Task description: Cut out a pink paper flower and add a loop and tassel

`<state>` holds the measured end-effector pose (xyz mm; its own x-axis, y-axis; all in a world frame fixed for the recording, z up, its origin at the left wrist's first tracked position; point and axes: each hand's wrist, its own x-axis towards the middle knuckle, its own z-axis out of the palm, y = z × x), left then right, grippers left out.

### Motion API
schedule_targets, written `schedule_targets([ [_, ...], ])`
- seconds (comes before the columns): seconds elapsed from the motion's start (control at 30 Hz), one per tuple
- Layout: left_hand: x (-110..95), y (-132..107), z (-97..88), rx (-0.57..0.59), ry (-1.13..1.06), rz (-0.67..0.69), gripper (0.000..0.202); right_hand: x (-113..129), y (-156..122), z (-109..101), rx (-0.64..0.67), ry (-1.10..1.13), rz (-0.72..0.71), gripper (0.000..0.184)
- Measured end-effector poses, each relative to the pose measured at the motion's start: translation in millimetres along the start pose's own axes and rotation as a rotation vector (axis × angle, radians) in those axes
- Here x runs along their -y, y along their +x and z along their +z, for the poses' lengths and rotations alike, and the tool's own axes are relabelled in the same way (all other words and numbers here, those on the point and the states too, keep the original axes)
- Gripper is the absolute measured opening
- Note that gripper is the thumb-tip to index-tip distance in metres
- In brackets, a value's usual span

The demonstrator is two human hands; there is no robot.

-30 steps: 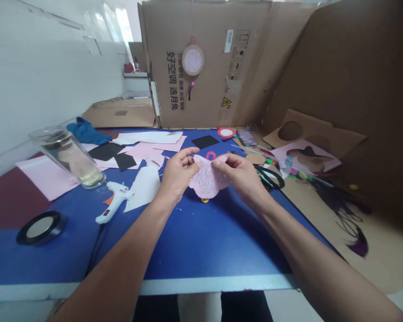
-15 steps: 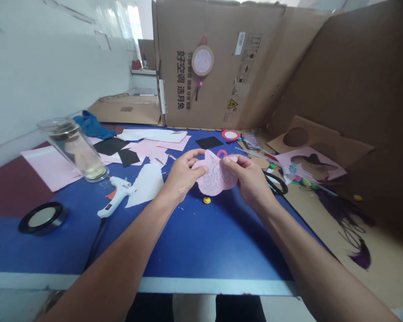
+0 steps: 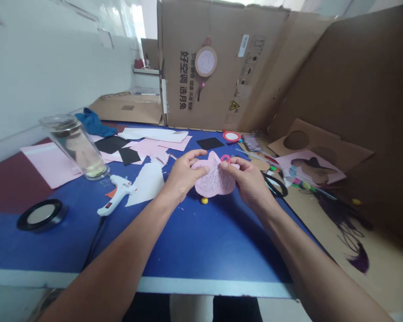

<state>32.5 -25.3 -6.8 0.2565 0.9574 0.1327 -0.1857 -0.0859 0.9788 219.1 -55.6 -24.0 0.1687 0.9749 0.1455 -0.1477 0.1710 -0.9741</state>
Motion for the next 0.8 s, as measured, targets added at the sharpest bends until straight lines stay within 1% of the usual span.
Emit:
schedule_targets([
  [0.27, 0.7, 1.0, -1.1, -0.012, -0.001, -0.013, 0.048, 5.8, -1.7, 1.9, -0.005, -0.059, 0.029, 0.044],
  [0.47, 1.8, 1.5, -1.2, -0.008, -0.012, -0.029, 0.048, 8.4, -3.0, 2.9, -0.023, -0.060, 0.042, 0.045],
  [0.53, 2.1, 1.6, -1.5, -0.007, -0.009, -0.025, 0.048, 10.5, -3.2, 3.1, 0.005, -0.053, 0.075, 0.044],
  [0.67, 1.8, 0.9, -2.0, 0.011, 0.014, -0.027, 0.051, 17.2, -3.5, 0.9, 0.107, -0.044, 0.148, 0.044],
  [0.8, 1.6, -0.4, -2.0, 0.069, 0.062, -0.056, 0.056, 22.3, -2.9, -7.3, 0.142, -0.142, 0.173, 0.042],
])
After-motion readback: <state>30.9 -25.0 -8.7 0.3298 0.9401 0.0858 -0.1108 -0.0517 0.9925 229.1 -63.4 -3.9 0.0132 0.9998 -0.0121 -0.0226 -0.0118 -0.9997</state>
